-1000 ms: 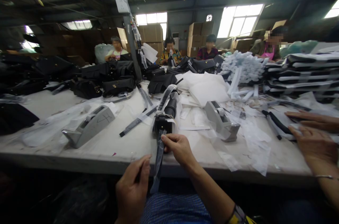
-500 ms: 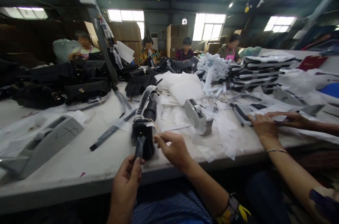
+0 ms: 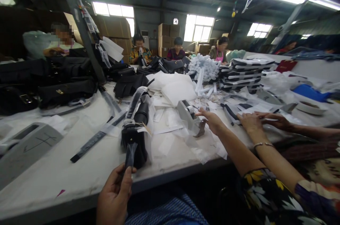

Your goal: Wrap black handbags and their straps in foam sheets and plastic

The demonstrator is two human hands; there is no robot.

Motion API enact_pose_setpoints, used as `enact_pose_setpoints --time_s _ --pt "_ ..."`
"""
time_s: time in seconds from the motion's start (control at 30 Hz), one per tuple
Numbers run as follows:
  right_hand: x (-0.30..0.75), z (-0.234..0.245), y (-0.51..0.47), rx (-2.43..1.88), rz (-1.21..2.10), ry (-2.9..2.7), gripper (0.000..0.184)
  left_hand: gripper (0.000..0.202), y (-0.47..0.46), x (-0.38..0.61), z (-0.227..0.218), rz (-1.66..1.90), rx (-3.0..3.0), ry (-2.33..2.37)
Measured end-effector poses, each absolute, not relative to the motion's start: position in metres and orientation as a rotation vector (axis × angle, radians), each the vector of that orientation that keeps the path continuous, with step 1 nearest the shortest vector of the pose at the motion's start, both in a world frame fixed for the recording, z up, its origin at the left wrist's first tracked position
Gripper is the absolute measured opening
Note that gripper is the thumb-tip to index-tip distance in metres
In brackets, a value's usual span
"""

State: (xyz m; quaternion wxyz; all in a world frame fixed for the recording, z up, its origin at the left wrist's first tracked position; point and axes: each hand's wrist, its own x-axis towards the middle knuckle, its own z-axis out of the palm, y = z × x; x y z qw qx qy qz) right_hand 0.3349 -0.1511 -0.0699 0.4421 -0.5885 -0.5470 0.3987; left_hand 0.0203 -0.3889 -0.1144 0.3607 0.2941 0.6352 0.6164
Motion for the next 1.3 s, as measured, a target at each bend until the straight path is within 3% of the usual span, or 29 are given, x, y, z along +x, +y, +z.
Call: enact_pose_setpoints --time_s 0.2,0.47,0.6,0.77,0.97,1.3 --pt "0.345 -0.051 -0.191 -1.242 1.022 -1.253 0.052 0.06 -0.39 0.021 -0.117 1.586 0.725 1.659" --pt "0.352 -0.106 -0.221 -1.392 1.119 -0.99 0.047 0.052 -0.391 0.024 -0.111 1.604 0.726 1.641" --pt "0.343 -0.106 -0.239 -1.356 1.1 -1.077 0.045 0.055 -0.391 0.019 -0.117 1.561 0.786 1.637" --pt "0.281 -0.077 -0.281 -1.143 1.31 -1.446 0.033 0.056 -0.393 0.021 -0.117 1.589 0.765 1.635" --pt "0.176 -0.058 -0.314 -0.807 1.652 -1.595 0.035 0.044 -0.394 0.023 -0.109 1.612 0.945 1.669" --pt "0.134 -0.063 -0.295 -1.003 1.539 -1.782 0.039 0.038 -0.394 0.022 -0.112 1.651 0.955 1.542"
